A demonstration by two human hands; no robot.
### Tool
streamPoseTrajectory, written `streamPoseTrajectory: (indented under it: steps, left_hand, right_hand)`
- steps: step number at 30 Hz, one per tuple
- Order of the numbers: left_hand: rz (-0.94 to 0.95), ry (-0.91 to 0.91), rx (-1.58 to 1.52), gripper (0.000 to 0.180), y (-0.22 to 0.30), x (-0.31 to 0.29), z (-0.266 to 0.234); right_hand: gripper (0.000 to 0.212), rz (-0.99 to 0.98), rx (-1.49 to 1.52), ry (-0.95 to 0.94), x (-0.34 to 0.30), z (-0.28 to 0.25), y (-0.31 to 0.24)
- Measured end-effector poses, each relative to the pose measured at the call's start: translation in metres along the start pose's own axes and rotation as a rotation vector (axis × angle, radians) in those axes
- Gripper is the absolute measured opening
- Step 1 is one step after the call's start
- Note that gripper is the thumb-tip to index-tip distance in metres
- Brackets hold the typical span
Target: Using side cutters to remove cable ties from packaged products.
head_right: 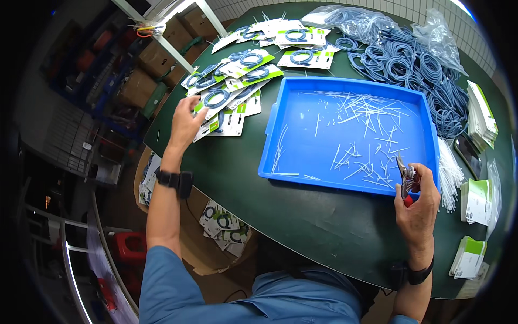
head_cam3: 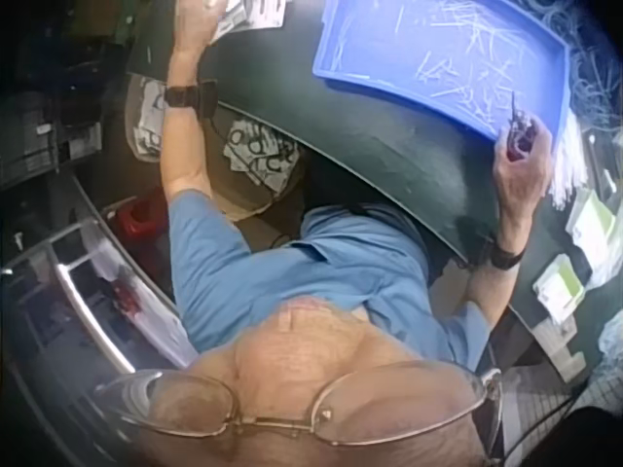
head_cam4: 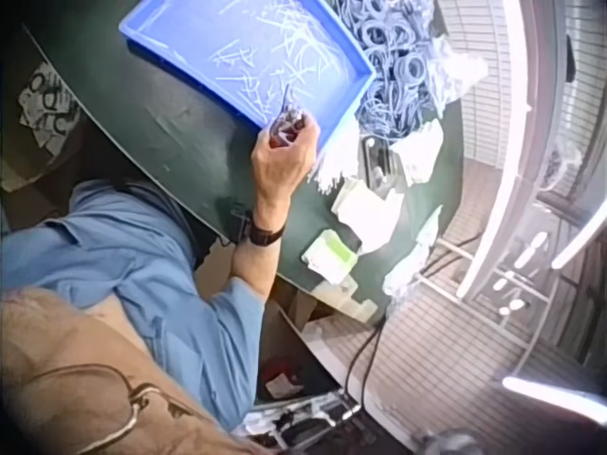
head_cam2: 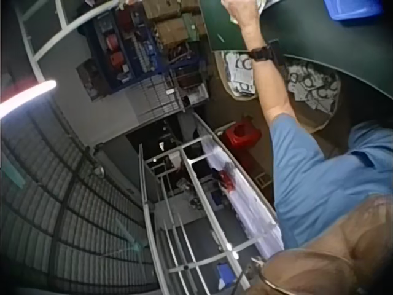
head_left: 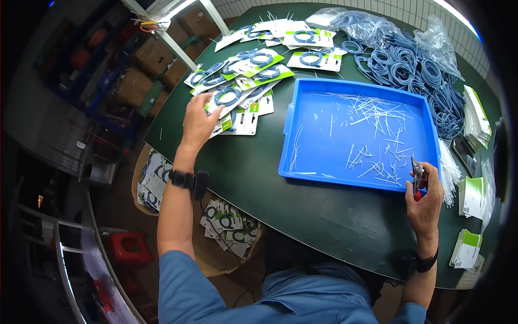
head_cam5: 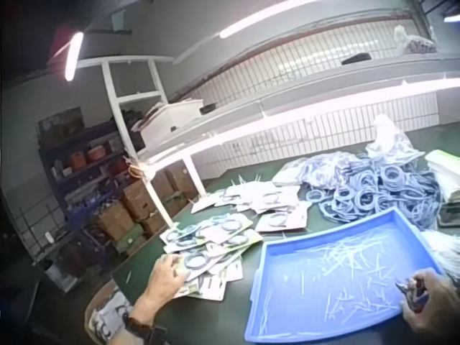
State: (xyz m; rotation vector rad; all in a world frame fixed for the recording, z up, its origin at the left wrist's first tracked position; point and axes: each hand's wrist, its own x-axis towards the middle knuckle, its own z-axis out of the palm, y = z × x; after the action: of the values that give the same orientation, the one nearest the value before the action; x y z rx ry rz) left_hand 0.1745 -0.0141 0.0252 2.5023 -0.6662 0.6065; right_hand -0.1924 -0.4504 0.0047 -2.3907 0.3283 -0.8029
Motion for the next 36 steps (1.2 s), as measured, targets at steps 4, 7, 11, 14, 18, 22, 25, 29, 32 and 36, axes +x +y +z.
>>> streamPoseTrajectory:
  steps: [4, 7, 11, 14, 18, 22, 25, 29, 32, 36]
  left_hand:
    - [0.081, -0.188, 0.312, 0.065, 0.018, 0.025, 0.041]
    - [0.050, -0.273, 0.428, 0.073, 0.011, 0.032, 0.053]
    - [0.077, -0.302, 0.424, 0.073, 0.013, 0.038, 0.046]
    - [0.108, -0.315, 0.442, 0.068, 0.017, 0.036, 0.027]
    - [0.165, -0.246, 0.506, 0.054, 0.041, 0.042, -0.011]
    - [0.064, -0.089, 0.426, 0.032, 0.089, 0.031, -0.033]
    - [-0.116, -0.113, -0.529, 0.032, 0.104, 0.020, -0.027]
    - [-0.346, -0.214, -1.356, 0.034, 0.197, -0.017, -0.002]
    - [-0.369, -0.335, -1.483, 0.038, 0.240, -0.039, 0.021]
    - [-0.359, -0.366, -1.586, 0.038, 0.285, -0.053, 0.048]
  right_hand:
    - [0.048, -0.016, 0.005, 0.000, 0.000, -0.002, 0.000]
    - [0.053, -0.126, -0.018, -0.008, 0.002, -0.006, -0.005]
    - [0.061, -0.027, 0.044, -0.040, -0.001, -0.015, -0.004]
    - [0.065, -0.059, 0.036, -0.023, 0.001, -0.020, -0.009]
    - [0.069, -0.063, 0.084, -0.082, 0.000, -0.027, -0.013]
    - [0.071, 0.025, 0.114, -0.180, 0.000, -0.040, -0.019]
    - [0.071, 0.041, 0.141, -0.219, 0.000, -0.037, -0.027]
    - [0.073, 0.009, 0.127, -0.285, 0.002, -0.038, -0.050]
    - [0.076, -0.039, 0.115, -0.281, 0.002, -0.033, -0.056]
    - [0.081, -0.128, 0.113, -0.173, -0.001, -0.022, -0.038]
